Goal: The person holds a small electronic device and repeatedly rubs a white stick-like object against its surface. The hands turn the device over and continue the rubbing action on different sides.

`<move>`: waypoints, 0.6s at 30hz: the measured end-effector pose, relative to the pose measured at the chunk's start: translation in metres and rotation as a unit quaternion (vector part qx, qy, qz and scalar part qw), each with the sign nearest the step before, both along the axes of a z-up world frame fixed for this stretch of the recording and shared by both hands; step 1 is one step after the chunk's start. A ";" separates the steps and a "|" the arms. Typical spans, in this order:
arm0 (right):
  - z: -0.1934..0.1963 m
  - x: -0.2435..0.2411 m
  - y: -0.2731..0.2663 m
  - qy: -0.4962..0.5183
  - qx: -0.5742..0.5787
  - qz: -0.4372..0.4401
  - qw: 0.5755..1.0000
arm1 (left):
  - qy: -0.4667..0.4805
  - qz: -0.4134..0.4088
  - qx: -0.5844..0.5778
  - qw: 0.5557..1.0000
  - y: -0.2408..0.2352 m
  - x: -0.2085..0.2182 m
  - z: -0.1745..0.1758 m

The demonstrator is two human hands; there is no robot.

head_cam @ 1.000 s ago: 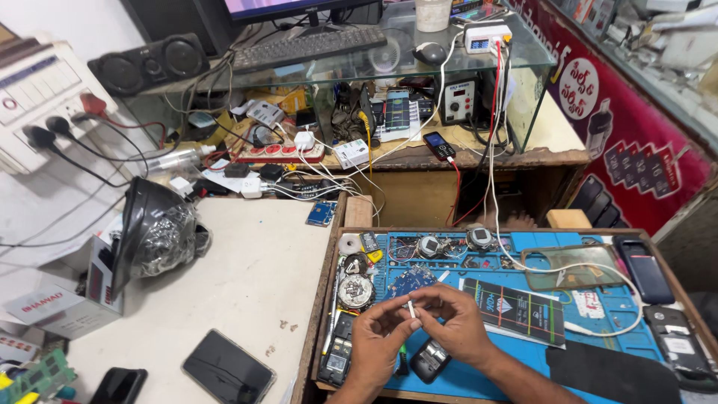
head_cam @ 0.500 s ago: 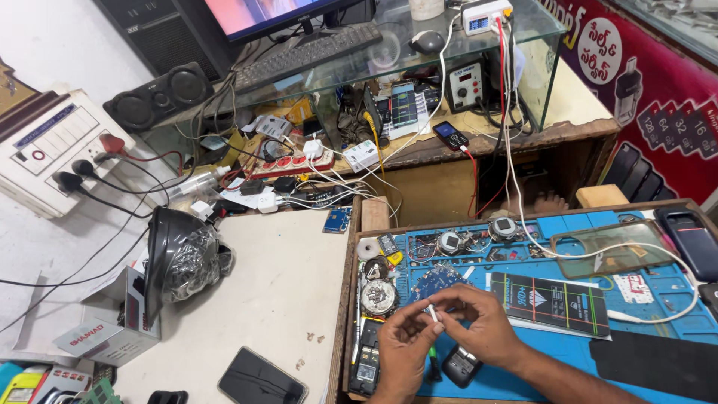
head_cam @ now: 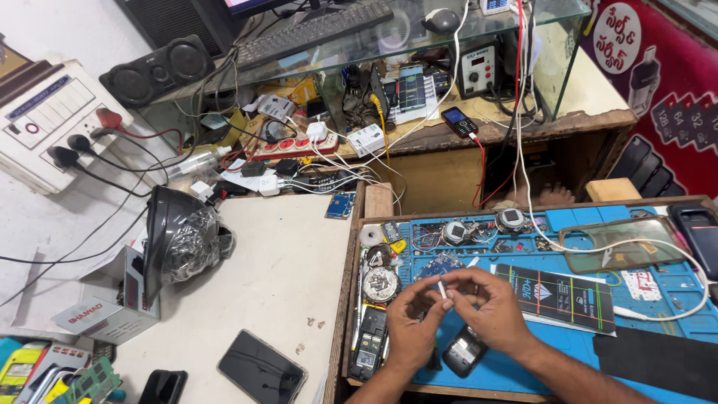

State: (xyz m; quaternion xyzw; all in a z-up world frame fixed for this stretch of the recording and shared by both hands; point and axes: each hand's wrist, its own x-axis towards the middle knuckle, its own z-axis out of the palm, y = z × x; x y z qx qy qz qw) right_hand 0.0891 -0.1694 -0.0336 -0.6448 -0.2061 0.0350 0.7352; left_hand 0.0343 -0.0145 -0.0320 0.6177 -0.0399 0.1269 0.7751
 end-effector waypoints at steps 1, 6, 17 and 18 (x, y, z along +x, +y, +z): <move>-0.002 0.002 -0.001 0.011 -0.002 -0.003 1.000 | 0.001 0.001 -0.008 1.000 -0.003 0.002 -0.001; -0.010 0.005 0.000 0.047 0.012 0.001 0.999 | 0.000 -0.005 -0.004 1.000 -0.001 0.003 -0.004; -0.009 0.001 0.002 0.058 0.007 0.031 0.998 | 0.019 -0.029 0.011 0.999 0.013 -0.003 -0.005; -0.009 0.001 0.002 0.062 0.004 0.034 0.997 | 0.024 -0.031 0.019 0.999 0.013 -0.004 -0.006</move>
